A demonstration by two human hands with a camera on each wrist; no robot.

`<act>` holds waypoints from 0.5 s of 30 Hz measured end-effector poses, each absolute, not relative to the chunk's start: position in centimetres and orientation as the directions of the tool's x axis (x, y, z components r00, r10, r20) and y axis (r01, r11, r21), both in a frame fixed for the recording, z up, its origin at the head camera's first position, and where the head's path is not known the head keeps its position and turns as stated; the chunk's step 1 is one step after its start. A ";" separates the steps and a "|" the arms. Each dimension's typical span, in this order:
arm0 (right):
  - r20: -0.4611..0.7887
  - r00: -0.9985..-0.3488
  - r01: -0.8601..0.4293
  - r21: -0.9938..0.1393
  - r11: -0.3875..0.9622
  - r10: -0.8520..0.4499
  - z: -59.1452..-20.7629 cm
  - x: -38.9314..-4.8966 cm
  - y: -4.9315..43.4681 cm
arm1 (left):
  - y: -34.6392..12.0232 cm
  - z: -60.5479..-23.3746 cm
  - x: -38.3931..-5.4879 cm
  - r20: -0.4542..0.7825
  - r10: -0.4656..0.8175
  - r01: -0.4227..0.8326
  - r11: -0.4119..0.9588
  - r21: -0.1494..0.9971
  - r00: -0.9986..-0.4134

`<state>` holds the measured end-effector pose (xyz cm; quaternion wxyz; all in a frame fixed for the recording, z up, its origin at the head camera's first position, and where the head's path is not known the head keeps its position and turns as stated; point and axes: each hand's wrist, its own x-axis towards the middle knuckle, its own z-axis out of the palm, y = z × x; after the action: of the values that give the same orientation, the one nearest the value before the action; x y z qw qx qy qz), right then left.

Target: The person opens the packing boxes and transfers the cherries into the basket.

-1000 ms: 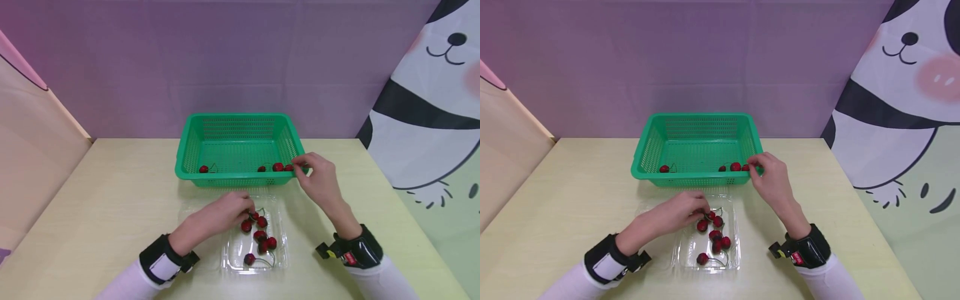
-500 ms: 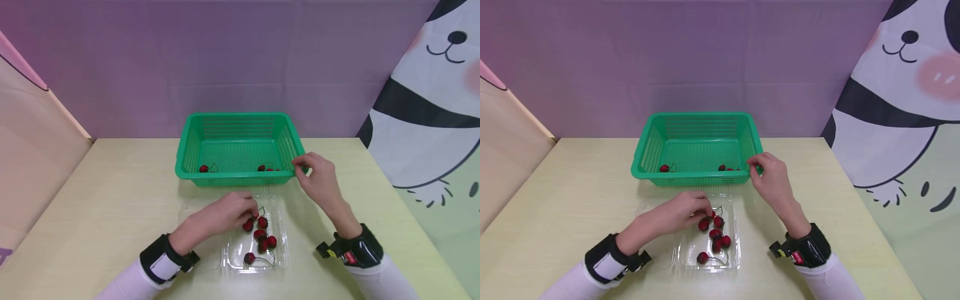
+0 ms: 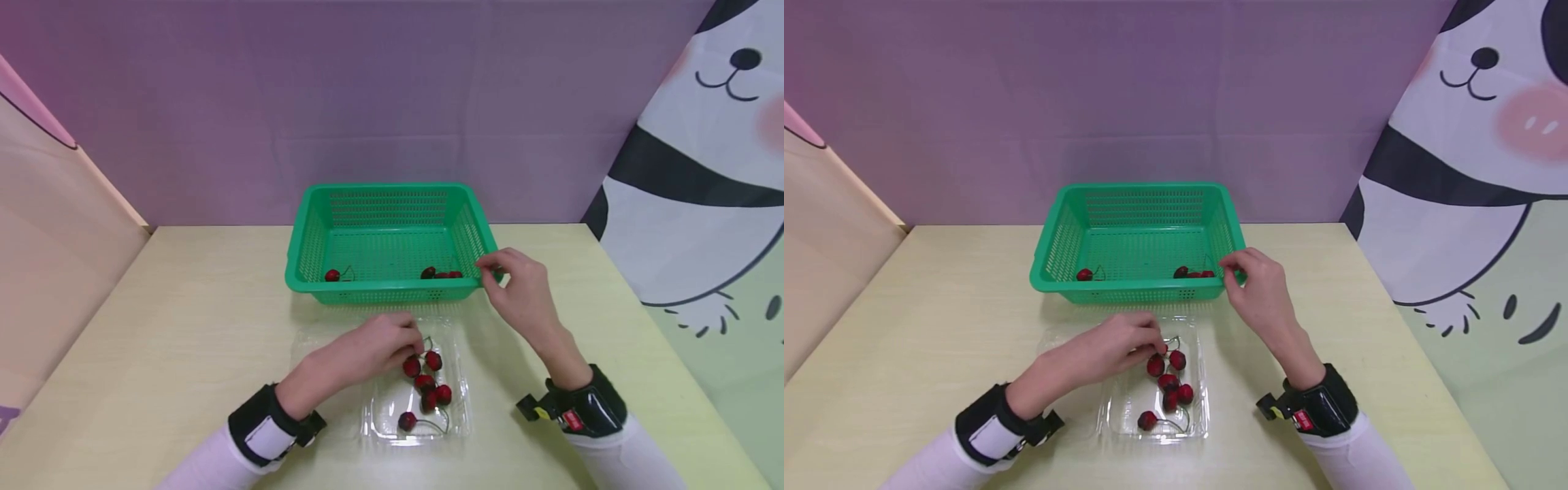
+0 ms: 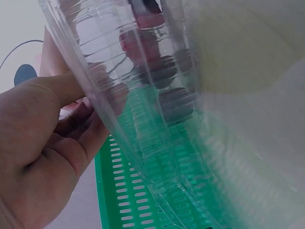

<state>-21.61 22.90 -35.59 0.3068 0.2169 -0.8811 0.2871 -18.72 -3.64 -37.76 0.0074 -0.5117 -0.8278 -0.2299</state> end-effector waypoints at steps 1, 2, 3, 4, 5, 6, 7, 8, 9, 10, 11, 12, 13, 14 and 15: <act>0.666 -0.717 -0.559 -0.373 0.740 -0.206 -35.6 -21.6 22.9 | -3.6 -37.7 -18.7 0.252 0.843 0.851 0.366 0.377 -0.475; 0.666 -0.717 -0.560 -0.373 0.740 -0.207 -35.5 -21.6 22.9 | -3.7 -37.7 -18.7 0.256 0.842 0.849 0.362 0.385 -0.475; 0.667 -0.716 -0.560 -0.370 0.741 -0.208 -35.5 -21.6 22.9 | -3.7 -37.6 -18.6 0.259 0.841 0.848 0.359 0.390 -0.475; 0.668 -0.715 -0.561 -0.369 0.741 -0.209 -35.5 -21.6 22.9 | -3.7 -37.6 -18.6 0.262 0.840 0.847 0.355 0.396 -0.475; 0.668 -0.714 -0.562 -0.367 0.741 -0.210 -35.5 -21.5 22.9 | -3.7 -37.5 -18.6 0.265 0.839 0.846 0.352 0.401 -0.475; 0.668 -0.713 -0.562 -0.366 0.742 -0.211 -35.5 -21.5 22.9 | -3.7 -37.4 -18.6 0.269 0.838 0.846 0.350 0.402 -0.474; 0.669 -0.713 -0.563 -0.365 0.742 -0.212 -35.5 -21.5 22.9 | -3.7 -37.4 -18.6 0.272 0.837 0.846 0.347 0.405 -0.474; 0.668 -0.713 -0.563 -0.365 0.741 -0.213 -35.5 -21.5 23.0 | -3.8 -37.4 -18.6 0.277 0.836 0.847 0.344 0.406 -0.473; 0.667 -0.714 -0.564 -0.366 0.740 -0.214 -35.5 -21.5 23.0 | -3.8 -37.3 -18.6 0.282 0.836 0.848 0.341 0.405 -0.471; 0.666 -0.714 -0.565 -0.367 0.739 -0.215 -35.5 -21.5 23.0 | -3.8 -37.3 -18.6 0.288 0.836 0.850 0.337 0.404 -0.468; 0.665 -0.715 -0.565 -0.369 0.738 -0.215 -35.5 -21.5 23.0 | -3.8 -37.3 -18.6 0.294 0.835 0.853 0.333 0.403 -0.465; 0.664 -0.716 -0.565 -0.371 0.737 -0.215 -35.5 -21.5 23.0 | -3.8 -37.3 -18.7 0.301 0.834 0.856 0.329 0.399 -0.462; 0.663 -0.717 -0.566 -0.373 0.736 -0.215 -35.5 -21.5 23.0 | -3.8 -37.3 -18.7 0.308 0.834 0.859 0.325 0.397 -0.458; 0.662 -0.718 -0.566 -0.374 0.735 -0.215 -35.5 -21.5 23.0 | -3.9 -37.4 -18.7 0.316 0.833 0.862 0.322 0.391 -0.454; 0.662 -0.718 -0.566 -0.375 0.734 -0.215 -35.5 -21.5 23.0 | -3.9 -37.4 -18.7 0.322 0.833 0.867 0.320 0.383 -0.450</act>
<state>-21.46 22.99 -35.49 0.3029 0.2217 -0.8806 0.2892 -18.75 -3.90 -37.39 0.0325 -0.5235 -0.8117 -0.2571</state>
